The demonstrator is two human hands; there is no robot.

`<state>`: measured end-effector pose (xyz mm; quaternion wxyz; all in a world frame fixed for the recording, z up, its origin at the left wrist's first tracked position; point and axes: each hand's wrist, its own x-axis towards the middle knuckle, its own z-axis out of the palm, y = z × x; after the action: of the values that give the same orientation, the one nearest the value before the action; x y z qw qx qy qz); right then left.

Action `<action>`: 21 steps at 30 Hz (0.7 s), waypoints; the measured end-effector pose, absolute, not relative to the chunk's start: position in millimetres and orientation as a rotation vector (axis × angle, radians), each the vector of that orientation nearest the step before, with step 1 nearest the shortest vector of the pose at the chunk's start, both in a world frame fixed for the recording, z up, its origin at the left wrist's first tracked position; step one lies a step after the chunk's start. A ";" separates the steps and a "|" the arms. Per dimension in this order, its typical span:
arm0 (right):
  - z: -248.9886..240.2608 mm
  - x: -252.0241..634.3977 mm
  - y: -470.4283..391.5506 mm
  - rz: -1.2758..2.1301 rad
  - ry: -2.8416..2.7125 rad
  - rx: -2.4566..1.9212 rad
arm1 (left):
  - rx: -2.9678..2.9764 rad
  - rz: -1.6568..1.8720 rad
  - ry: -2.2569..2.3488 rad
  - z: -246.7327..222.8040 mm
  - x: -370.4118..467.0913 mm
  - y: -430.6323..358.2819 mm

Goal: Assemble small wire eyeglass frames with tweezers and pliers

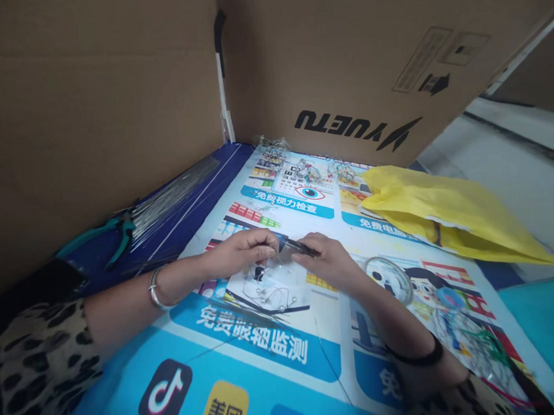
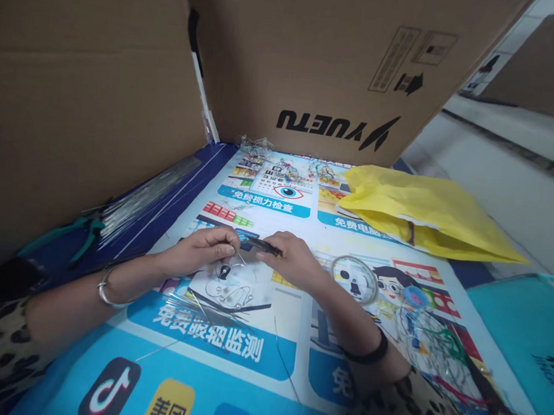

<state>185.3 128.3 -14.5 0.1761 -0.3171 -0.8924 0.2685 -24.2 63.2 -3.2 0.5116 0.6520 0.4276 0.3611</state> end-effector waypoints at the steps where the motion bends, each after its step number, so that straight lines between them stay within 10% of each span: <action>1: -13.5 185.9 128.3 0.784 -2.542 -0.863 | 1.561 0.849 1.028 -2.8 -24.1 62.9; 21: -12.8 180.3 118.3 0.730 -2.627 -0.849 | 1.501 0.729 1.066 -12.3 -27.0 65.1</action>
<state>180.3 118.3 -12.8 0.1425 -0.2943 -0.9106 0.2529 -27.0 65.1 -12.3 0.5484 0.6339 0.4501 0.3079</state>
